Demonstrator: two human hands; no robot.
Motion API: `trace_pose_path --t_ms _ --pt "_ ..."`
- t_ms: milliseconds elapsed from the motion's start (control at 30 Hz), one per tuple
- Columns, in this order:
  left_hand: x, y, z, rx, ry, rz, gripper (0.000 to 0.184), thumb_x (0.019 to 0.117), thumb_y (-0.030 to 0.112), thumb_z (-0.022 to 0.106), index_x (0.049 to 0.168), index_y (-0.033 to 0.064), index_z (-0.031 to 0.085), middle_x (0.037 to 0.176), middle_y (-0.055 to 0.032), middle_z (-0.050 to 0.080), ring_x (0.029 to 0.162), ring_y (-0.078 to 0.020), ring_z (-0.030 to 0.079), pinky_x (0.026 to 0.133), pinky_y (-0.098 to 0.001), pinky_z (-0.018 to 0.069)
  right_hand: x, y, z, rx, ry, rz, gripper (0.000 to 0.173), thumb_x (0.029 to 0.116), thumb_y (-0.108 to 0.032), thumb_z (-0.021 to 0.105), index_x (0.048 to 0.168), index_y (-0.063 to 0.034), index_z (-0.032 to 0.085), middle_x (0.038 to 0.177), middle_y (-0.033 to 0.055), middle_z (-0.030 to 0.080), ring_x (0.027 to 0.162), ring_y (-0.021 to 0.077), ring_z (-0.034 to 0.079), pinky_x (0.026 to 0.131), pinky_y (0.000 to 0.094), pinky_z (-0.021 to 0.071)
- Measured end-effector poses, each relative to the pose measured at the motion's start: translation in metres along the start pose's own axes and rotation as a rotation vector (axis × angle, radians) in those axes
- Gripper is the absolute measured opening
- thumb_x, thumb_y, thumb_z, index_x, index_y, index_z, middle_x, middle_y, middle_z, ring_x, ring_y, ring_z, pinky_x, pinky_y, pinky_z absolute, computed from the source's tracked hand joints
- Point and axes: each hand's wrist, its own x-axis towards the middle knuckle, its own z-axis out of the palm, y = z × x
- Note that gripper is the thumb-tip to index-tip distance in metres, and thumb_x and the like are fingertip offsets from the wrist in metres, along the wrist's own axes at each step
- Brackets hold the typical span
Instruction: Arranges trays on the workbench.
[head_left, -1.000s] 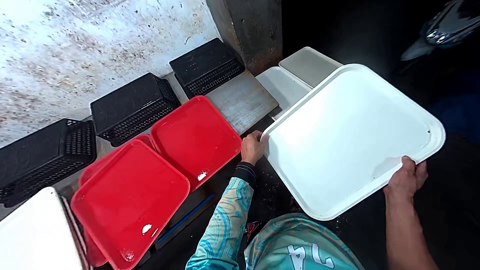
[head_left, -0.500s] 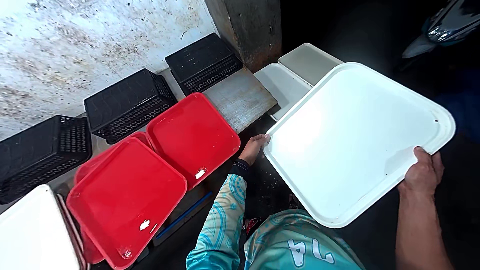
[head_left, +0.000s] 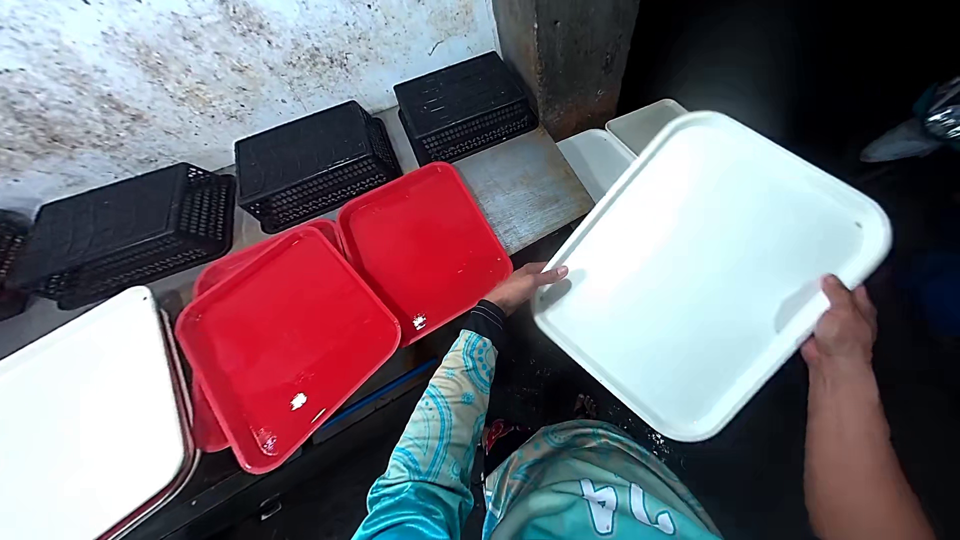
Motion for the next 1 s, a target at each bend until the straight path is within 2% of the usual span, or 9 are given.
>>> trace_pose_path --t_ms 133,167,233,300,433,600,733,867,1000 --pt "-0.004 0.012 -0.012 0.018 0.218 0.076 0.048 0.1074 0.050 0.046 0.117 0.0068 0.066 0.091 -0.0071 0.072 0.080 -0.0142 0.070 0.075 -0.0354 0.0606 0.028 -0.023 0.062 0.000 -0.308 -0.061 0.044 0.1110 -0.035 0.041 0.146 -0.0097 0.049 0.124 0.0048 0.066 0.111 0.0106 0.067 0.098 0.0344 0.0570" --pt "-0.007 0.008 -0.020 -0.006 0.284 0.114 0.049 0.1081 0.050 0.043 0.112 0.0071 0.067 0.087 -0.0061 0.071 0.076 -0.0133 0.069 0.072 -0.0344 0.0604 0.036 -0.024 0.074 0.041 -0.391 -0.040 0.049 0.1118 -0.041 0.034 0.151 -0.0134 0.045 0.129 0.0048 0.065 0.114 0.0131 0.066 0.100 0.0370 0.0563" --pt "-0.014 -0.001 -0.037 -0.076 0.434 0.155 0.050 0.1095 0.048 0.039 0.110 0.0049 0.066 0.086 -0.0071 0.069 0.077 -0.0141 0.068 0.073 -0.0359 0.0594 0.048 -0.025 0.096 0.137 -0.511 0.060 0.062 0.1091 -0.056 0.017 0.158 -0.0213 0.032 0.133 0.0053 0.065 0.108 0.0174 0.069 0.090 0.0370 0.0579" --pt "-0.024 -0.012 -0.054 -0.197 0.616 0.154 0.051 0.1098 0.046 0.040 0.116 0.0013 0.065 0.091 -0.0111 0.071 0.082 -0.0162 0.070 0.077 -0.0380 0.0608 0.047 -0.012 0.107 0.203 -0.488 0.153 0.065 0.1074 -0.060 0.010 0.158 -0.0236 0.030 0.134 0.0054 0.066 0.103 0.0192 0.071 0.079 0.0331 0.0586" --pt "-0.038 -0.025 -0.116 -0.317 0.891 0.143 0.054 0.1111 0.042 0.039 0.132 -0.0046 0.056 0.114 -0.0193 0.069 0.102 -0.0195 0.070 0.091 -0.0394 0.0581 0.000 0.048 0.110 0.213 -0.360 0.322 0.064 0.1083 -0.058 0.014 0.156 -0.0201 0.033 0.131 0.0039 0.067 0.098 0.0153 0.070 0.076 0.0308 0.0570" --pt "-0.029 -0.030 -0.200 -0.434 1.068 0.199 0.052 0.1118 0.040 0.037 0.129 -0.0043 0.058 0.116 -0.0201 0.068 0.104 -0.0199 0.068 0.093 -0.0398 0.0567 -0.093 0.128 0.122 0.206 -0.195 0.597 0.055 0.1091 -0.056 0.024 0.145 -0.0200 0.045 0.115 0.0002 0.072 0.084 0.0104 0.070 0.067 0.0263 0.0561" --pt "-0.008 -0.029 -0.258 -0.497 1.071 0.175 0.054 0.1112 0.043 0.038 0.130 -0.0037 0.058 0.117 -0.0211 0.067 0.104 -0.0224 0.069 0.092 -0.0420 0.0569 -0.139 0.153 0.145 0.172 -0.101 0.733 0.048 0.1106 -0.049 0.031 0.144 -0.0175 0.046 0.114 0.0025 0.072 0.087 0.0115 0.071 0.070 0.0276 0.0555" --pt "-0.024 -0.013 -0.325 -0.366 0.887 0.042 0.052 0.1100 0.042 0.044 0.133 -0.0027 0.056 0.111 -0.0194 0.069 0.094 -0.0227 0.070 0.084 -0.0431 0.0593 -0.143 0.142 0.167 0.154 -0.111 0.722 0.047 0.1102 -0.051 0.033 0.141 -0.0197 0.051 0.113 0.0022 0.074 0.087 0.0117 0.072 0.067 0.0260 0.0560" --pt "-0.047 0.015 -0.388 -0.125 0.640 -0.040 0.047 0.1094 0.042 0.044 0.130 0.0028 0.060 0.107 -0.0119 0.072 0.092 -0.0154 0.071 0.084 -0.0370 0.0590 -0.118 0.076 0.243 0.041 -0.590 0.493 0.077 0.1021 -0.071 0.016 0.154 -0.0201 0.042 0.132 0.0051 0.070 0.094 0.0158 0.072 0.066 0.0284 0.0554"
